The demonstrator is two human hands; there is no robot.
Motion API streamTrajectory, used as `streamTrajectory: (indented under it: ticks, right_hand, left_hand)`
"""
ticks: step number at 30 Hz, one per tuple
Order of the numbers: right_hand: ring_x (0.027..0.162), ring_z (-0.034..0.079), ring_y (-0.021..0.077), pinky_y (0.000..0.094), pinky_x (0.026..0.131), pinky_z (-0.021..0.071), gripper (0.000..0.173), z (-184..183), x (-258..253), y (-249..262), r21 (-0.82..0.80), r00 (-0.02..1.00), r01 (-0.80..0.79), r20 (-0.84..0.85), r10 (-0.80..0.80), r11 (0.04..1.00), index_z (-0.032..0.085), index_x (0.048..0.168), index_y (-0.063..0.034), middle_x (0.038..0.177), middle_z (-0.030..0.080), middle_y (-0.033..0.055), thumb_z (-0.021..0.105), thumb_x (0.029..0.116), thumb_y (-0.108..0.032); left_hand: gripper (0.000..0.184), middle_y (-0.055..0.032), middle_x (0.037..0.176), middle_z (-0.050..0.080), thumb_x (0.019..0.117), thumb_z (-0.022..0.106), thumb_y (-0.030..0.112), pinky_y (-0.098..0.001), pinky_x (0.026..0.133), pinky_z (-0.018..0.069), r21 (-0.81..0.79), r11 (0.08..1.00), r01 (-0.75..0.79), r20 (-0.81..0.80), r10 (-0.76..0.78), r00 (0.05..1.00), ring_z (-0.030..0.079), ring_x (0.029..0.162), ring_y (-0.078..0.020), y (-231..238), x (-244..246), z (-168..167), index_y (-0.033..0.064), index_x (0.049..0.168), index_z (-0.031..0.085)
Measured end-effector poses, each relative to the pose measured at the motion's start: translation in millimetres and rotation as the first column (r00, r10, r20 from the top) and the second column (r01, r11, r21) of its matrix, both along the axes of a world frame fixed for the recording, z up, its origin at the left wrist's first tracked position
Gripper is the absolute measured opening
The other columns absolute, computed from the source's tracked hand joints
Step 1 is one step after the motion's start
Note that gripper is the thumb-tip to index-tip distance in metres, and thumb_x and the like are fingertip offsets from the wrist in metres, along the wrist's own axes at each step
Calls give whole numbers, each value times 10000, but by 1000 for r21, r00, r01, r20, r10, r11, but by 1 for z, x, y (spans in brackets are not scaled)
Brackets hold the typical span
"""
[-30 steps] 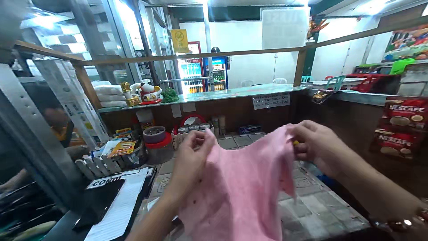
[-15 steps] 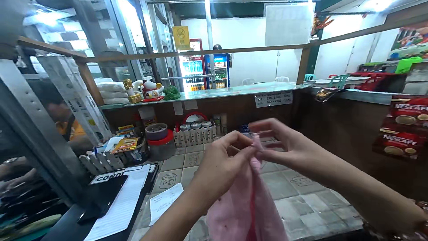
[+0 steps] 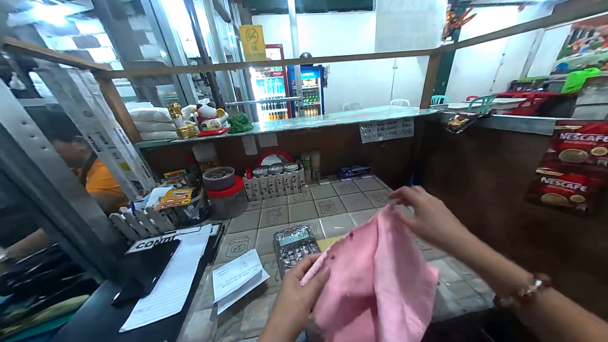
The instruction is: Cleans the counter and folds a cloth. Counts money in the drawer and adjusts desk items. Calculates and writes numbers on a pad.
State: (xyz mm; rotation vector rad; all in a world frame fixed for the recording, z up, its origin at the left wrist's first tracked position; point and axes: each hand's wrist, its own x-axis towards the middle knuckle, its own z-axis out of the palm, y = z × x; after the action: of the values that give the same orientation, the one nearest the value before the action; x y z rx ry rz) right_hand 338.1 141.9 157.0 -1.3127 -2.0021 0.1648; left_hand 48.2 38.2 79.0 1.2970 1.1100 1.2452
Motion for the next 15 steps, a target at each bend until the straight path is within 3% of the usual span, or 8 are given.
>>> streamTrajectory:
  ticks: [1, 2, 4, 6, 8, 10, 13, 15]
  right_hand:
    - [1049, 637, 454, 737, 879, 460, 323, -14, -6, -4, 34, 998, -5, 65, 3, 999, 701, 1218, -44, 1155, 659, 228, 747, 906, -115]
    - [1060, 644, 418, 721, 899, 466, 302, -27, -14, -11, 55, 995, -44, 86, 40, 998, 711, 1202, -69, 1148, 665, 191, 744, 910, -134]
    - [1018, 684, 266, 587, 919, 525, 186, -56, -31, -23, 17, 980, -198, 21, 198, 980, 718, 1126, -85, 1066, 707, 91, 673, 957, -150]
    - [996, 703, 180, 422, 938, 570, 204, -80, -48, -31, -101, 942, -332, -86, 324, 938, 726, 1099, -49, 1046, 731, 82, 599, 999, -174]
    - [956, 699, 148, 332, 894, 577, 231, -96, -62, -31, -221, 931, -360, -142, 335, 906, 730, 1099, -45, 1034, 722, 89, 592, 1007, -207]
    - [927, 695, 151, 335, 873, 574, 243, -103, -74, -25, -288, 943, -329, -144, 299, 899, 742, 1099, -62, 1020, 718, 85, 604, 1002, -236]
    - [949, 665, 190, 505, 946, 480, 267, -107, -88, -15, -364, 962, -274, -93, 257, 890, 747, 1118, -118, 1033, 706, 50, 611, 992, -311]
    - [905, 647, 184, 538, 948, 446, 277, -106, -97, -11, -374, 970, -235, -36, 239, 897, 745, 1135, -150, 1005, 692, 30, 631, 977, -348]
  left_hand:
    - [299, -76, 1035, 739, 1024, 601, 197, -364, 812, 607, -39, 999, -28, 6, 28, 1000, 716, 893, -152, -2, 1, -13, 27, 1264, 652]
    - [315, -83, 1025, 743, 1050, 560, 227, -376, 837, 608, -78, 995, -58, 20, 60, 998, 720, 899, -156, -6, 3, -24, 19, 1267, 653]
    - [361, -101, 1015, 748, 1079, 496, 259, -393, 859, 608, -147, 985, -91, 63, 101, 993, 728, 907, -168, -14, 7, -36, -3, 1279, 644]
    - [383, -124, 987, 750, 1096, 451, 271, -416, 823, 622, -196, 977, -87, 107, 110, 988, 739, 879, -198, -21, 8, -41, -22, 1260, 636]
    - [376, -122, 973, 749, 1103, 431, 252, -413, 796, 628, -209, 974, -86, 127, 114, 985, 742, 860, -200, -25, 8, -41, -27, 1271, 617]
    - [357, -130, 999, 743, 1103, 421, 206, -416, 798, 629, -225, 970, -92, 151, 128, 980, 742, 872, -204, -28, 8, -38, -33, 1325, 566]
    - [362, -135, 1057, 730, 1098, 414, 155, -420, 818, 623, -247, 964, -97, 179, 143, 973, 736, 911, -205, -29, 7, -37, -27, 1396, 510]
    - [353, -126, 1050, 731, 1096, 412, 144, -409, 807, 623, -249, 964, -90, 179, 138, 974, 735, 901, -195, -29, 7, -37, -21, 1390, 513]
